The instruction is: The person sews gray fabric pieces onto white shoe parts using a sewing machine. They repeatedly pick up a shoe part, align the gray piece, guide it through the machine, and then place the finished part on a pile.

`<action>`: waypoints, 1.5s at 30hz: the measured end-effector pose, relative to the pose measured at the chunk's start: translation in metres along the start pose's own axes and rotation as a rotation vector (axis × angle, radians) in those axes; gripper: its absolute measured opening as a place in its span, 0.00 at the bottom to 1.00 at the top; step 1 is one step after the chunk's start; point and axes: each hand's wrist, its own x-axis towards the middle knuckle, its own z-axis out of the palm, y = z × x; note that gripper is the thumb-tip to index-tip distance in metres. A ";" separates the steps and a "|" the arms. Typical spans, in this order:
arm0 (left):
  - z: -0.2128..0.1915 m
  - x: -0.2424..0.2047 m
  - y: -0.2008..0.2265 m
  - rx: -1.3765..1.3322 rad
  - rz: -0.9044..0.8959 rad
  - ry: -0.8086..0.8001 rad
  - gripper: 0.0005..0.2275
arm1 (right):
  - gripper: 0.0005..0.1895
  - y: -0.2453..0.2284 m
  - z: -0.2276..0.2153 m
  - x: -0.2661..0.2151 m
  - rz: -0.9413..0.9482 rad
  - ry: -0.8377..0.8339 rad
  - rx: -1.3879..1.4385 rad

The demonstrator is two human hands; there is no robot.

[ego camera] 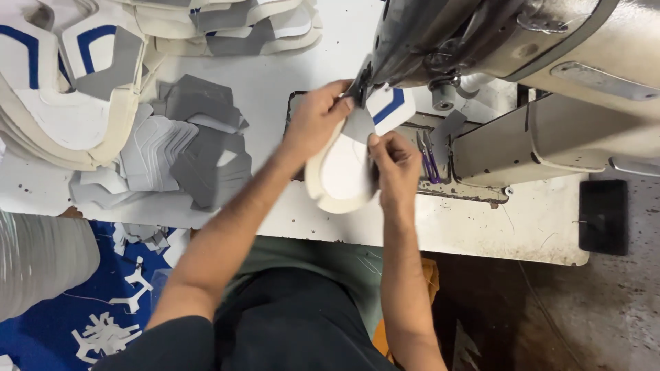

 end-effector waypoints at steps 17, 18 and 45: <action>-0.033 0.009 0.023 0.162 0.156 -0.174 0.21 | 0.18 -0.012 0.046 -0.009 -0.082 0.192 0.092; -0.033 0.010 0.030 0.161 0.155 -0.171 0.21 | 0.18 -0.013 0.047 -0.008 -0.082 0.190 0.091; -0.026 0.023 0.036 0.243 0.016 0.008 0.21 | 0.24 -0.017 0.004 -0.075 -0.414 0.274 -0.548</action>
